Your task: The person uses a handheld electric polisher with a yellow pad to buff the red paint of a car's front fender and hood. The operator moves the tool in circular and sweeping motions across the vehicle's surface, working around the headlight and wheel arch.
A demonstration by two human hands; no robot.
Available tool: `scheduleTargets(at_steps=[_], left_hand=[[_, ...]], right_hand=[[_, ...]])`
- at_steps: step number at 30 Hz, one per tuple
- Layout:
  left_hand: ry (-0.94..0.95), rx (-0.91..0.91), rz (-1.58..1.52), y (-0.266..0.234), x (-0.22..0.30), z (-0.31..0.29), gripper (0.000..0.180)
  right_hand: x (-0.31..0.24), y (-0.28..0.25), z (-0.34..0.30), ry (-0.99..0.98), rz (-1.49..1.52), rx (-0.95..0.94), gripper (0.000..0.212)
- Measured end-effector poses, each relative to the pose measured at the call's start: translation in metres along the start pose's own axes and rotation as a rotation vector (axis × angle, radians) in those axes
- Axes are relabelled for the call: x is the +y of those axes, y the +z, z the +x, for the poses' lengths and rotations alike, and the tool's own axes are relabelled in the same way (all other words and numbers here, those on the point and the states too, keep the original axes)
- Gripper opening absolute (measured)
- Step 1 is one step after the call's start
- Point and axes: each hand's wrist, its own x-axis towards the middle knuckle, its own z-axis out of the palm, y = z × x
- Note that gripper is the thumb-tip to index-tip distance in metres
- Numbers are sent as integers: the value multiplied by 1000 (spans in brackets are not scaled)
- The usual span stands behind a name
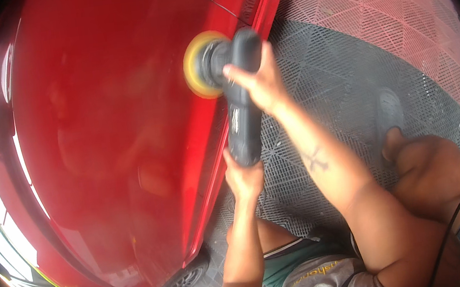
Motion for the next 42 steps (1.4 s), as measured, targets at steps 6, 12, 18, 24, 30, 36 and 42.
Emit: scheduleTargets(at_steps=[6, 12, 18, 24, 30, 36, 42], left_hand=[[-25, 97, -39, -42, -138, -58, 95], [19, 289, 161, -78, -191, -88, 81], [56, 282, 145, -71, -176, -75, 81], [167, 287, 23, -49, -103, -25, 78], [337, 172, -25, -3, 18, 11, 71], [302, 34, -32, 24, 34, 9, 66], [78, -42, 45, 18, -13, 8, 69]], right_hand=[[20, 51, -139, 113, -50, -78, 102], [21, 70, -198, 349, 230, -200, 110], [16, 62, -181, 389, 311, -179, 105], [-53, 44, -106, 331, 543, -112, 82], [-101, -41, -5, 33, 342, -134, 47], [-74, -77, 20, 95, 259, -86, 45], [-12, -27, -1, 210, 257, -57, 38]])
